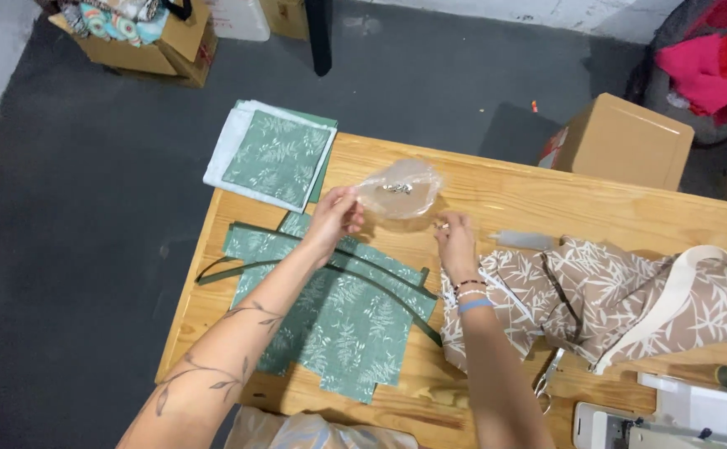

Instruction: The person is organizing and aligning fabric panels and zippers on a table, preparing them for sewing.

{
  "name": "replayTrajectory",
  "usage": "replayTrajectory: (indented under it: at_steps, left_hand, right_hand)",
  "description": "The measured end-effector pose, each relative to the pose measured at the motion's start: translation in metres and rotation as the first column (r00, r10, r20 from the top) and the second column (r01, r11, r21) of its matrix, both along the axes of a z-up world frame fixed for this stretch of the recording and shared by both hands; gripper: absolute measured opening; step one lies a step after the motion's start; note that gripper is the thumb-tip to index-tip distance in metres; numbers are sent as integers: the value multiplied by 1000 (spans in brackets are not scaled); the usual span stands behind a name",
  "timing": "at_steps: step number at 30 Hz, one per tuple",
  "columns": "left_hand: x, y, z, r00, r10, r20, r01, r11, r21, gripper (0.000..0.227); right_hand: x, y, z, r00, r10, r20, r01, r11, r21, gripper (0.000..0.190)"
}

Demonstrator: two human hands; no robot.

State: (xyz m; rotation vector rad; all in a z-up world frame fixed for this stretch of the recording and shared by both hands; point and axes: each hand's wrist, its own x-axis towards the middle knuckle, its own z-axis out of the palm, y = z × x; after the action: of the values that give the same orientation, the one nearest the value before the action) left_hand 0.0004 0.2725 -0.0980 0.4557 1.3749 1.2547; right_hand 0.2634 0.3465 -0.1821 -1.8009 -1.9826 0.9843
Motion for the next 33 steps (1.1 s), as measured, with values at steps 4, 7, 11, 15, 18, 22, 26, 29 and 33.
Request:
replayTrajectory:
  at_steps: [4, 7, 11, 15, 18, 22, 26, 29, 33]
  left_hand:
    - [-29, -44, 4, 998, 57, -28, -60, 993, -103, 47]
    - [-77, -86, -57, 970, 107, -216, -154, 965, -214, 47]
    - [-123, -152, -84, 803, 323, -501, -483, 845, -229, 27]
    - [-143, -202, -94, 701, 282, -656, -561, 786, -262, 14]
    - [-138, -206, -77, 344, -196, -918, -127, 959, -253, 38]
    - [-101, -171, -12, 444, -334, -831, 46, 935, -351, 43]
    - [-80, -147, 2, 429, -472, -770, 262, 881, -394, 43]
    - [-63, -132, 15, 394, -573, -718, 382, 813, -440, 46]
    - [-49, -119, 5, 308, -723, -618, 534, 669, -517, 45]
  right_hand:
    - [10, -22, 21, 1000, -30, 6, 29, 990, 138, 48]
    - [18, -55, 55, 919, -242, -312, 201, 967, -159, 40]
    - [27, -115, 61, 638, -440, -632, 256, 895, -364, 27]
    - [28, -175, 77, 713, -362, -601, 146, 914, -378, 31]
    - [32, -191, 21, 894, -281, -349, 177, 937, -300, 34]
    - [8, -192, 28, 984, -158, -78, 138, 965, -222, 31]
    - [-7, -187, 27, 994, -70, -90, 63, 995, -74, 33]
    - [-17, -181, 39, 998, -53, 23, 56, 986, -160, 30]
    - [-32, -191, 104, 999, -13, -41, -3, 934, -357, 23]
